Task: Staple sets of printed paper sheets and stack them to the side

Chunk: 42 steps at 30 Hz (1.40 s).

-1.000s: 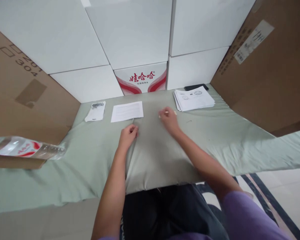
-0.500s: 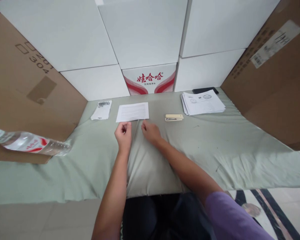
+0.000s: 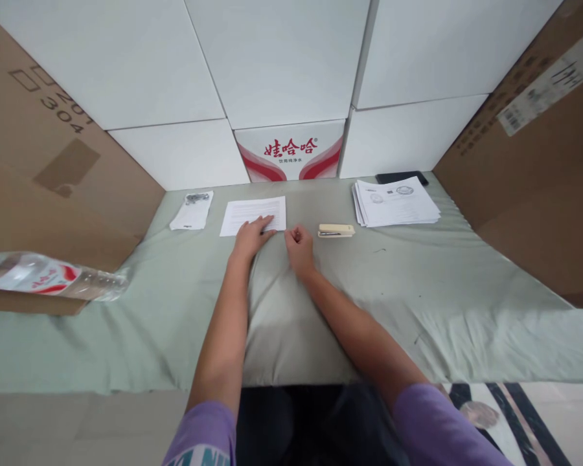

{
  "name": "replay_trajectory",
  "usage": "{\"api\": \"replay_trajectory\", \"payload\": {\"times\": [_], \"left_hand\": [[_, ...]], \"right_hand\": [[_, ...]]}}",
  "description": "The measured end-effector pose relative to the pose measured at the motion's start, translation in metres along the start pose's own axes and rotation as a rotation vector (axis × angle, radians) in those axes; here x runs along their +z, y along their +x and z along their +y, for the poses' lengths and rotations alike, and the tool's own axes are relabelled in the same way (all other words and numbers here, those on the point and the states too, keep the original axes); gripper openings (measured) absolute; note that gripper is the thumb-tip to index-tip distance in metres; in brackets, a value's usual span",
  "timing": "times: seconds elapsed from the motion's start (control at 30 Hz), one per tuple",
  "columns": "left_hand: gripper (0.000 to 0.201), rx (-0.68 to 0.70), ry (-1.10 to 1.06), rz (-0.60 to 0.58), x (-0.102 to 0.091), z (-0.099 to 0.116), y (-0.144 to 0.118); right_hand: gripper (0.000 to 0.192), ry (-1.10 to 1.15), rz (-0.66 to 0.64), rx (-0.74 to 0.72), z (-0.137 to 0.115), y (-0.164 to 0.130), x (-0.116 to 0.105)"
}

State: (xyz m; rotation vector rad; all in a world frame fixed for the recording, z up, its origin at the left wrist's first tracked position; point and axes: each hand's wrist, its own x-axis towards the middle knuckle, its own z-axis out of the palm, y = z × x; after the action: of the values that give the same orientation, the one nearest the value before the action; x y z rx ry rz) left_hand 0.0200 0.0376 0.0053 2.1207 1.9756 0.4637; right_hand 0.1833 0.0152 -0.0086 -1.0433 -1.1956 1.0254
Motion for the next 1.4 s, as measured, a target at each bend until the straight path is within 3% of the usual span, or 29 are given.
{"api": "replay_trajectory", "payload": {"times": [0.1,0.33,0.57,0.97,1.2,1.4], "left_hand": [[0.042,0.022,0.006,0.070,0.002,0.001,-0.001],[0.037,-0.043,0.105,0.267,0.002,0.001,-0.001],[0.033,-0.177,-0.095,0.389,0.005,-0.003,0.000],[0.033,-0.137,-0.254,0.383,0.000,-0.009,0.003],[0.030,-0.236,-0.491,0.499,0.003,-0.013,0.007],[0.031,-0.287,-0.572,0.575,-0.007,-0.010,0.005]], "right_hand": [[0.031,0.010,0.003,-0.006,-0.002,0.000,0.000],[0.028,-0.061,0.000,0.068,-0.010,-0.001,0.001],[0.030,-0.037,-0.003,0.036,-0.006,0.000,0.002],[0.031,-0.072,-0.006,0.058,-0.005,0.000,0.001],[0.030,0.002,0.000,0.024,0.000,0.001,0.003],[0.029,0.006,-0.001,0.018,0.002,0.000,0.002]]}}
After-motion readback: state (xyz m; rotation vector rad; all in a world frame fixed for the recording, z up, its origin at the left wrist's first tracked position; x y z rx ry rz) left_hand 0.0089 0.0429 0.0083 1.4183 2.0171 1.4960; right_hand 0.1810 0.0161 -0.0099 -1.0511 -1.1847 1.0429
